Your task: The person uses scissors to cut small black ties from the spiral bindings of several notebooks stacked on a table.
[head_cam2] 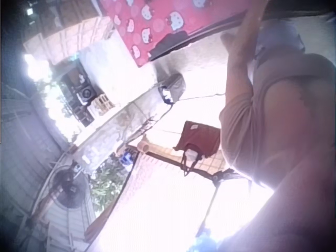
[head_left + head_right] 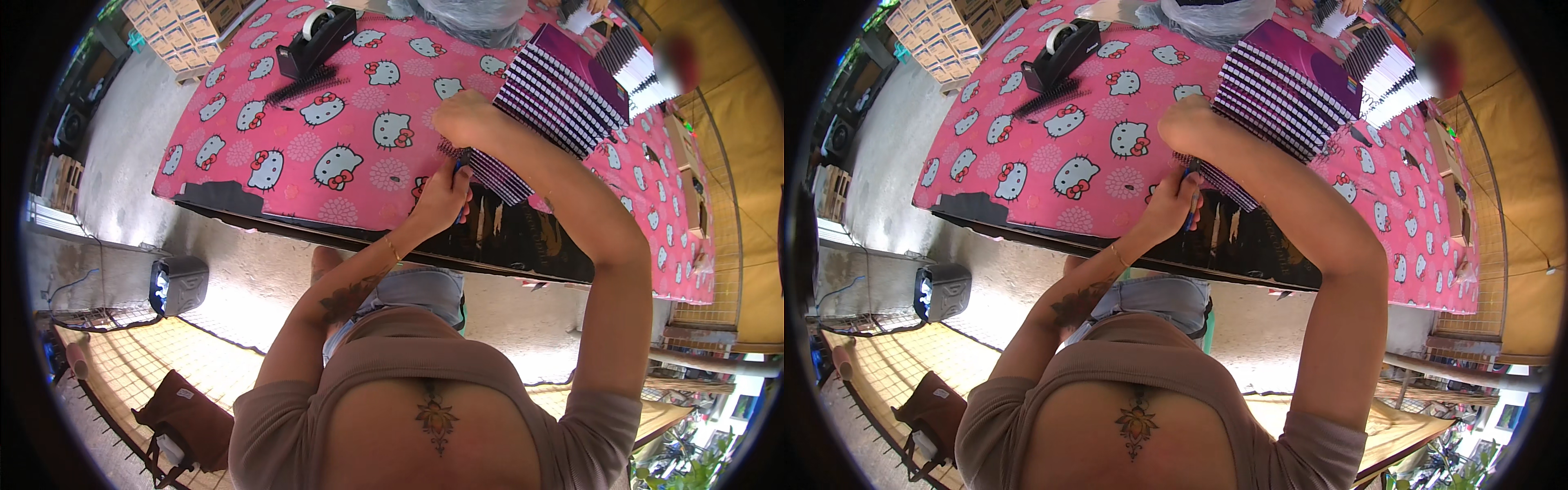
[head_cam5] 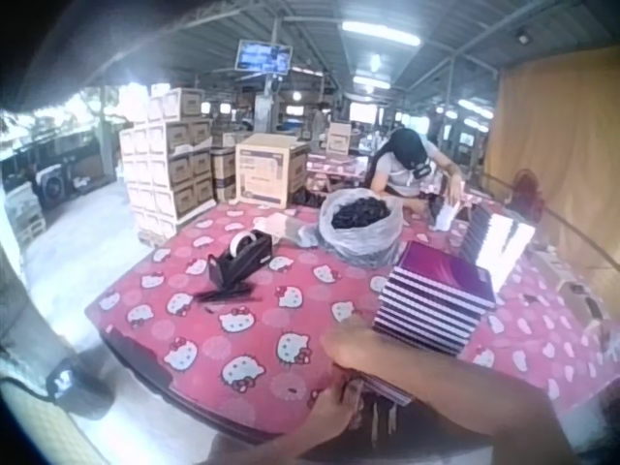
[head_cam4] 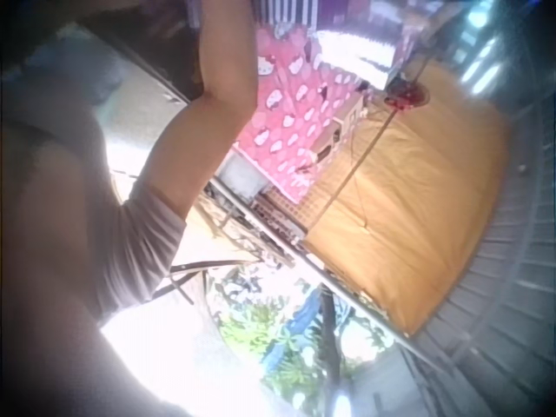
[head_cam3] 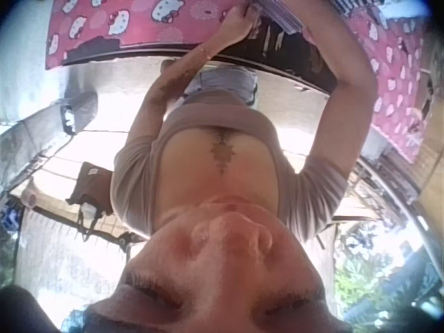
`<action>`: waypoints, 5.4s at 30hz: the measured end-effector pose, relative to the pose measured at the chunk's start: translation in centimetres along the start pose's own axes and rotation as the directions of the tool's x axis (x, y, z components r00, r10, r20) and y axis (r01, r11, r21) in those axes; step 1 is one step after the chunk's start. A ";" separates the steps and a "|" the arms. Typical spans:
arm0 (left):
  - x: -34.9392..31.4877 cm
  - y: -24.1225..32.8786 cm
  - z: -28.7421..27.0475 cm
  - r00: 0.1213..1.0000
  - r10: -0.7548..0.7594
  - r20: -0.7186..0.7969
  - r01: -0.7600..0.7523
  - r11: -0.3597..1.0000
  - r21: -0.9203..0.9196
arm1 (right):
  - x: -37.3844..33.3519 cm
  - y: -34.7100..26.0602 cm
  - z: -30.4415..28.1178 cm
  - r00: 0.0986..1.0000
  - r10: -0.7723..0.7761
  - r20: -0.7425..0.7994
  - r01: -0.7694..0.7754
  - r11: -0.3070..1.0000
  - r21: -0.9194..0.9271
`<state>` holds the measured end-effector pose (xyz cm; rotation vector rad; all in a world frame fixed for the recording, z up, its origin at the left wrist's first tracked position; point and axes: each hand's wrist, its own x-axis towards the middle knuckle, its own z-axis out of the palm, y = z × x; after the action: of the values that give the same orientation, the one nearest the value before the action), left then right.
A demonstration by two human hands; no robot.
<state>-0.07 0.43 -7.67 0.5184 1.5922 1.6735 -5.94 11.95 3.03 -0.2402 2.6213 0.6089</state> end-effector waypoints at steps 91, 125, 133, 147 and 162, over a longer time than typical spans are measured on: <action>0.0 -0.9 -0.8 0.992 -0.108 0.061 0.113 0.991 -0.078 | 2.0 -0.2 1.5 0.997 0.061 0.055 -0.064 0.997 0.043; 1.1 -0.7 -1.2 0.973 -0.224 0.062 0.233 0.947 -0.223 | 2.2 -0.8 2.0 0.998 0.044 0.042 -0.046 0.997 0.063; 1.0 -1.1 -1.2 0.977 -0.200 0.067 0.209 0.963 -0.171 | 2.2 -0.7 1.7 0.986 -0.002 0.164 -0.009 0.998 0.063; 1.6 -0.9 -1.2 0.953 -0.292 0.079 0.302 0.925 -0.230 | 3.7 -1.0 3.3 0.985 0.047 0.168 -0.065 0.993 0.101; 1.7 -0.8 -1.9 0.922 -0.344 0.177 0.383 0.872 -0.303 | 3.2 -1.3 3.7 0.996 0.054 0.076 -0.062 0.992 0.108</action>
<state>-2.35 0.43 -9.03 0.1265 1.1962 1.5426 -7.09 12.24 -1.93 -0.1062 2.5888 0.4813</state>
